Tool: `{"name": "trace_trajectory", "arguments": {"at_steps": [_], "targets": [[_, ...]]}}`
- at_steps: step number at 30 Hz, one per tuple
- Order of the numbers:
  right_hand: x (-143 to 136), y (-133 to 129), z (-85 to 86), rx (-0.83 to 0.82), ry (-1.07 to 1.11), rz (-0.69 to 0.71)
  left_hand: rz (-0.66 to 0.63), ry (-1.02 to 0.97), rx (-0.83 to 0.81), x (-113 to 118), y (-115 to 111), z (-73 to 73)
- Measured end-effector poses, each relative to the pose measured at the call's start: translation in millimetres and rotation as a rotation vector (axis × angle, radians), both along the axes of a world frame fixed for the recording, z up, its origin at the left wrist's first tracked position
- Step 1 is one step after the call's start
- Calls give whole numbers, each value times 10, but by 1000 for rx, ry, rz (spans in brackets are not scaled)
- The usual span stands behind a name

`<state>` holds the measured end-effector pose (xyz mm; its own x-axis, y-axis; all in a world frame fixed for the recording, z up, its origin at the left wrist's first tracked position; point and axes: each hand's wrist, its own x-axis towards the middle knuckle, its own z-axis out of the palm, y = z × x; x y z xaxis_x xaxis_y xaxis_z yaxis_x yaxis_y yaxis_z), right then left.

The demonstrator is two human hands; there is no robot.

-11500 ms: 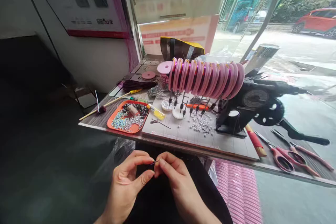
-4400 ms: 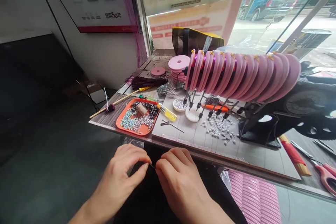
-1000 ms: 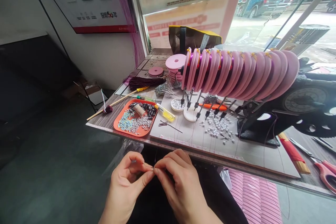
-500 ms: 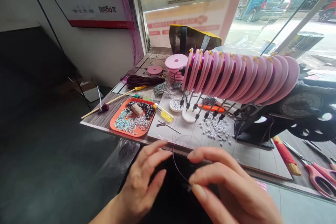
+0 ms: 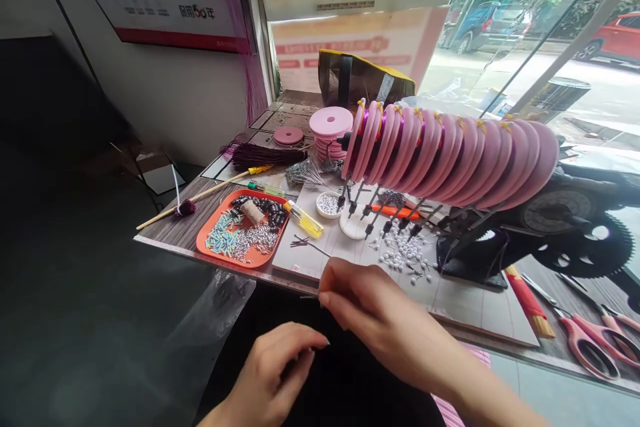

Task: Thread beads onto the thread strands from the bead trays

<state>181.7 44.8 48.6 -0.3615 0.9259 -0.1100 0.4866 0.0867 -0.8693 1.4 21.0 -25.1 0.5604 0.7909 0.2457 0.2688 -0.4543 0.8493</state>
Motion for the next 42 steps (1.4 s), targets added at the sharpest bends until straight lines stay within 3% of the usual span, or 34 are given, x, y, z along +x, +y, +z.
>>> {"name": "trace_trajectory", "arguments": {"at_steps": [3,5,17,29,42], "targets": [[-119,158,-46,173,-412,-49,79,128,104,-112,36,-2],[-194,242,-85,196,-551,-38,84,186,216,-139,64,2],[-324,309,-88,165,-770,-29,265,367,659,-24,165,-40],[-359,335,-63,142,-875,8,292,725,735,-17,148,-98],[-368,338,-75,129,-902,49,329,805,775,-25,124,-149]]}}
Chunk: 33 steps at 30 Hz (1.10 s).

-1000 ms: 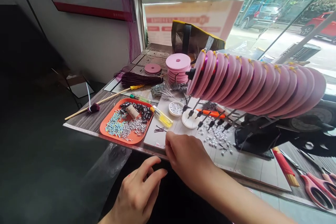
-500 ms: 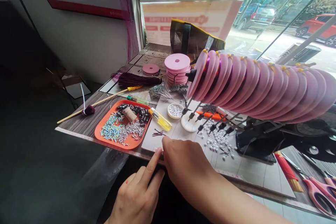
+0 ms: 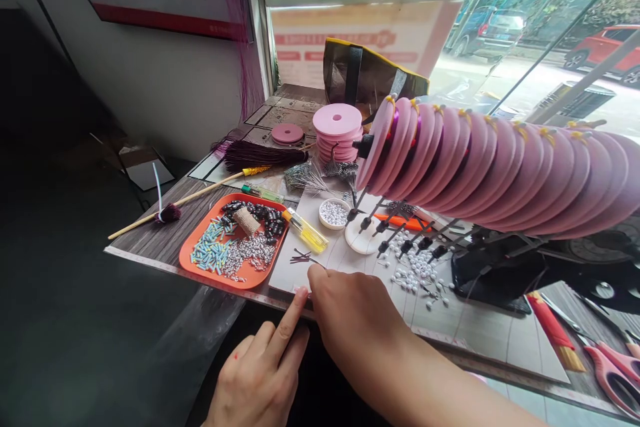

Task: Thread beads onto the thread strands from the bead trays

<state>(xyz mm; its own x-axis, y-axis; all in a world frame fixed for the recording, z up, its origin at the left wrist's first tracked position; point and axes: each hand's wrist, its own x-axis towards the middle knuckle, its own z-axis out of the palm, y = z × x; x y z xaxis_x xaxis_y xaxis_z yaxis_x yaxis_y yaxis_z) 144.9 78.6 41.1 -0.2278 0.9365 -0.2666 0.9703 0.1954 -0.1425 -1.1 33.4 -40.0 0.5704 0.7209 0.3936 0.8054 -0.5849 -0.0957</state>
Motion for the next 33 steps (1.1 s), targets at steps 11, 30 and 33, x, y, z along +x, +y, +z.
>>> {"name": "trace_trajectory", "arguments": {"at_steps": [11,30,33], "targets": [[371,-69,300,-120,128,36,-77,115,37,-19,62,79],[491,-237,200,-72,-60,-46,27,201,164,99,37,46],[490,-251,184,21,-24,-78,62,205,149,113,17,73]]}}
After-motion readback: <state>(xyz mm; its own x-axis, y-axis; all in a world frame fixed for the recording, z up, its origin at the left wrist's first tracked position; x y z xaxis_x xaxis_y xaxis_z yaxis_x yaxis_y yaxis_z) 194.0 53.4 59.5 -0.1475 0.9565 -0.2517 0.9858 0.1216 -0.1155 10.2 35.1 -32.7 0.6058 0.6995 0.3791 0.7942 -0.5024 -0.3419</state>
